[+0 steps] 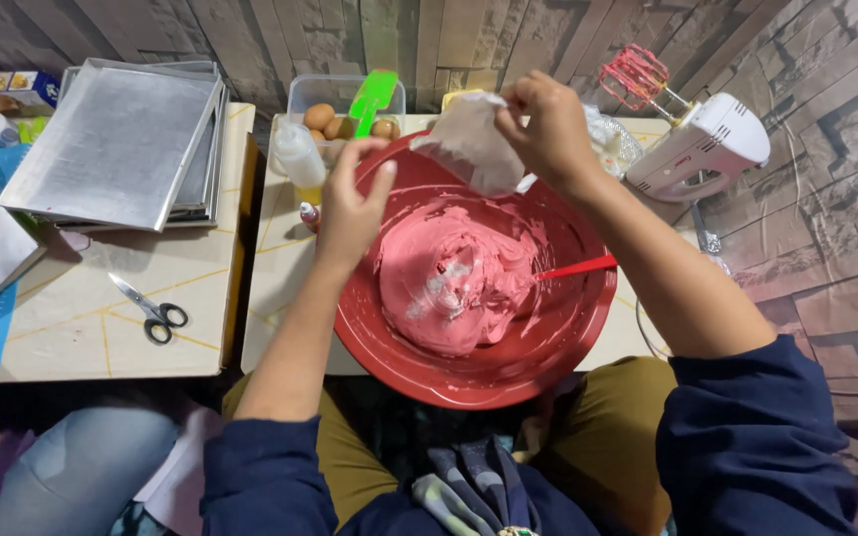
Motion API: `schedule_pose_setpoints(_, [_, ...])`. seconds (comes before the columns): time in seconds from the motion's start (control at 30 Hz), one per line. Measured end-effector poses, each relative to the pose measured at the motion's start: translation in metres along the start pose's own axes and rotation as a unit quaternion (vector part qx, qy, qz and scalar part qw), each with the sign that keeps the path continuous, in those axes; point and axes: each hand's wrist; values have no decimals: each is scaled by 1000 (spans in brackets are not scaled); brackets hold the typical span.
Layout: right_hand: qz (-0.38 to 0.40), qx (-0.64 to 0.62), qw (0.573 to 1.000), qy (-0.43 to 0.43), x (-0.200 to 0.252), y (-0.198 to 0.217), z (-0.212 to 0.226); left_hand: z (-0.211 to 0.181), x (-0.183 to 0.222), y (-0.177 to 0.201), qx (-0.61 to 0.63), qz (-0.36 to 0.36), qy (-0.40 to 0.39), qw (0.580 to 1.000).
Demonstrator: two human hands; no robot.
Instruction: Mixing pink dough or batter in a large red bowl using a spatula and adding powdered ingredients by hand.
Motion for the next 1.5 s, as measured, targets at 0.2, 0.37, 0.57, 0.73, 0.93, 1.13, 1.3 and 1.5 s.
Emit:
schedule_pose_setpoints(0.2, [-69, 28, 996, -45, -63, -10, -32, 84, 71, 58, 86, -163, 183, 966])
schedule_pose_setpoints(0.37, [-57, -15, 988, -144, -90, -96, -76, 115, 76, 80, 32, -212, 214, 953])
schedule_pose_setpoints(0.57, [29, -116, 933, -338, -99, -229, -146, 132, 74, 94, -17, -257, 263, 930])
schedule_pose_setpoints(0.73, [100, -161, 900, -393, -88, -276, -143, 116, 68, 97, 2, -273, 277, 921])
schedule_pose_setpoints(0.93, [241, -115, 870, -416, -80, -303, -147, 123, 69, 98, 24, -278, 276, 920])
schedule_pose_setpoints(1.13, [317, -5, 852, -416, -83, -317, -158, 127, 71, 94, 21, -270, 271, 924])
schedule_pose_setpoints(1.3, [294, -46, 907, -299, -73, -253, -146, 125, 69, 91, 17, -234, 272, 933])
schedule_pose_setpoints(1.5, [242, -29, 931, -272, -37, -108, -147, 154, 78, 87, 59, -182, 279, 941])
Point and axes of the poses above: each hand's wrist, its own x-axis away from the middle knuckle, its own y-axis out of the back of the hand, z = x × y, and after that the axes turned 8 degrees about x, right-handed
